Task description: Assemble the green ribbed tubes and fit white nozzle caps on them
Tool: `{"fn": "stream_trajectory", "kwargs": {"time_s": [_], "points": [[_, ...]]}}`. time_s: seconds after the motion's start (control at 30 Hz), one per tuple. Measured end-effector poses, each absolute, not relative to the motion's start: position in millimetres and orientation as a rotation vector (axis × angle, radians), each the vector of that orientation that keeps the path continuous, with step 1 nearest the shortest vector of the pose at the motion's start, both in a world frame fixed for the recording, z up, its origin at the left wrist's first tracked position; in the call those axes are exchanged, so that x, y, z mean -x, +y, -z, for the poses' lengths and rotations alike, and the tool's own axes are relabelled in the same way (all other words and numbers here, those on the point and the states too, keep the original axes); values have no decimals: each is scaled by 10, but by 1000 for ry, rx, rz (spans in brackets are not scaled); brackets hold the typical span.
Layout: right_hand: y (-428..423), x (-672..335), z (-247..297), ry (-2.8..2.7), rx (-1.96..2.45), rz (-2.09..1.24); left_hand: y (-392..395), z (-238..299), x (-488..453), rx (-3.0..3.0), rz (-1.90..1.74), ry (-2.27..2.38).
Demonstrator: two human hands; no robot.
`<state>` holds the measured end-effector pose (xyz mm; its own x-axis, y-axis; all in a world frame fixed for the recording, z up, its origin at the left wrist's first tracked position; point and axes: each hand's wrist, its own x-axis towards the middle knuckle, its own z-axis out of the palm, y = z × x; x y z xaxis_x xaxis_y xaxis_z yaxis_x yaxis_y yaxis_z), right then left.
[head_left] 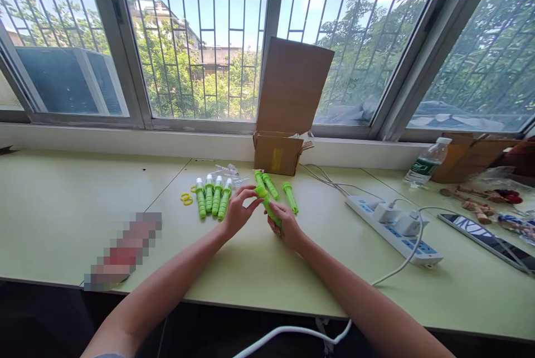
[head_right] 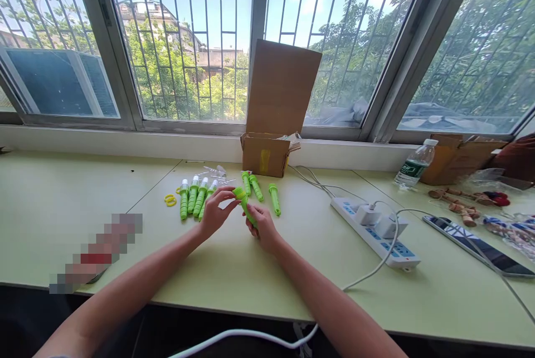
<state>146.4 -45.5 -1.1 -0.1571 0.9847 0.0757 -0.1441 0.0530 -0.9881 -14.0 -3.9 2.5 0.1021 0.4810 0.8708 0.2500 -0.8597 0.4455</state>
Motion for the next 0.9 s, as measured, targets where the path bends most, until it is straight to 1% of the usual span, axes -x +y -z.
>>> {"fn": "stream_trajectory", "kwargs": {"time_s": [0.2, 0.47, 0.63, 0.73, 0.9], "points": [[-405, -1496, 51, -1184, 901, -1545, -67, -53, 124, -2170, -1850, 698], [-383, -1533, 59, -1174, 859, -1652, -76, -53, 122, -2176, -1821, 705], [-374, -1534, 54, -1170, 905, -1714, -114, -83, 108, -2194, -1801, 673], [-396, -1514, 52, -1192, 913, -1697, -123, -97, 103, -2190, -1796, 646], [-415, -1484, 66, -1276, 928, -1530, -79, -63, 122, -2160, -1794, 661]]}}
